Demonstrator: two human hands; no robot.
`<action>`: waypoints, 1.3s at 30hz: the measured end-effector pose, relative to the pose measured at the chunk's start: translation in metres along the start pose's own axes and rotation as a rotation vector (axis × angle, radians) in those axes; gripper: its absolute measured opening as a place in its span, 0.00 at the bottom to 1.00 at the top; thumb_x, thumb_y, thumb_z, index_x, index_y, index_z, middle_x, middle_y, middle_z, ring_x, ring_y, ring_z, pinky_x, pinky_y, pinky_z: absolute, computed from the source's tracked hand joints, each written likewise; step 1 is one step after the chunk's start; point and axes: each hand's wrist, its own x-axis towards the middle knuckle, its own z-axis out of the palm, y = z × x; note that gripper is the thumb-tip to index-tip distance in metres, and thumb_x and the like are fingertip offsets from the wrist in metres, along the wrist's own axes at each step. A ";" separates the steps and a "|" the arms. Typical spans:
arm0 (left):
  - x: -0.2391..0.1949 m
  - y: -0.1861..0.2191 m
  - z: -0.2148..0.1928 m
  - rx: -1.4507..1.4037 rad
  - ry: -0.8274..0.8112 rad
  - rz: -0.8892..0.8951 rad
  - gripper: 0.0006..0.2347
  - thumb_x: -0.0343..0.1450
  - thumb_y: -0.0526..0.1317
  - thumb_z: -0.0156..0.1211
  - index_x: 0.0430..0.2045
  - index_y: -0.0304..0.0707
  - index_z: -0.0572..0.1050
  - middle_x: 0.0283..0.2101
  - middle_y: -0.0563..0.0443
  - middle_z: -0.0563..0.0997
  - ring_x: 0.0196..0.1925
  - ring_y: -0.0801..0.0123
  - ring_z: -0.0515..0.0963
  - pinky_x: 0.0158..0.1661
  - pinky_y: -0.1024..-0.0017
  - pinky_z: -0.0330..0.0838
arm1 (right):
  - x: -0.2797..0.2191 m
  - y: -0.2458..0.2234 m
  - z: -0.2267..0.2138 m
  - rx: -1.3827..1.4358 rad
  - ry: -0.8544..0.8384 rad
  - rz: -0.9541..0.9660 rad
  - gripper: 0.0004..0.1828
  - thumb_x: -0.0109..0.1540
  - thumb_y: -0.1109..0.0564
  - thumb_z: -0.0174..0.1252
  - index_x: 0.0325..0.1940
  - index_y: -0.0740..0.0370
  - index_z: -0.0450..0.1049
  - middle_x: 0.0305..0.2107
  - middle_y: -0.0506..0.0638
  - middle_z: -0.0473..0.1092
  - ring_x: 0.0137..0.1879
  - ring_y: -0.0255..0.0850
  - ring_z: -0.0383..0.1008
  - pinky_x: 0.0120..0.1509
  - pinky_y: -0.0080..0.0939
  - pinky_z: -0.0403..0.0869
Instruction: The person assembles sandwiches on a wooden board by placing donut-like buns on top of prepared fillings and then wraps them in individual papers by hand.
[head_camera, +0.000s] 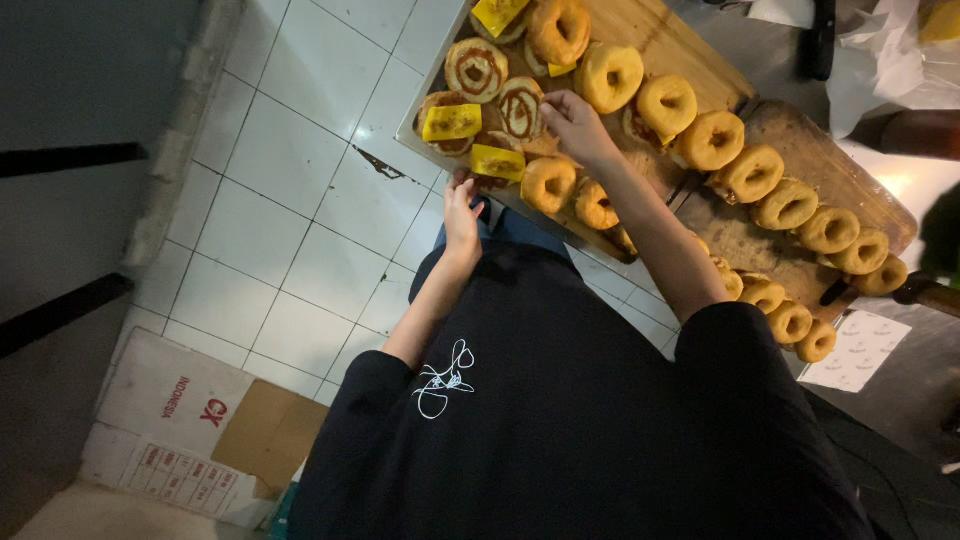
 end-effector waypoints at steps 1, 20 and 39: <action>0.001 -0.001 0.000 -0.002 0.000 0.000 0.24 0.72 0.44 0.50 0.65 0.41 0.64 0.64 0.50 0.71 0.64 0.61 0.70 0.55 0.64 0.65 | -0.004 -0.005 -0.001 0.012 -0.001 -0.004 0.17 0.71 0.48 0.54 0.59 0.61 0.70 0.39 0.42 0.72 0.42 0.30 0.69 0.42 0.33 0.71; 0.000 0.001 -0.001 -0.096 0.048 0.038 0.19 0.75 0.45 0.49 0.61 0.44 0.66 0.57 0.52 0.73 0.58 0.67 0.71 0.54 0.65 0.64 | -0.106 -0.072 0.073 -0.848 0.094 -0.834 0.21 0.60 0.54 0.68 0.54 0.63 0.74 0.45 0.55 0.74 0.50 0.53 0.73 0.53 0.48 0.75; -0.011 0.144 0.048 0.121 0.097 0.770 0.17 0.76 0.32 0.53 0.61 0.32 0.64 0.60 0.45 0.70 0.62 0.63 0.70 0.62 0.66 0.64 | 0.232 -0.002 -0.103 -0.064 0.294 -0.088 0.19 0.71 0.45 0.54 0.59 0.60 0.73 0.36 0.49 0.71 0.38 0.37 0.70 0.39 0.41 0.73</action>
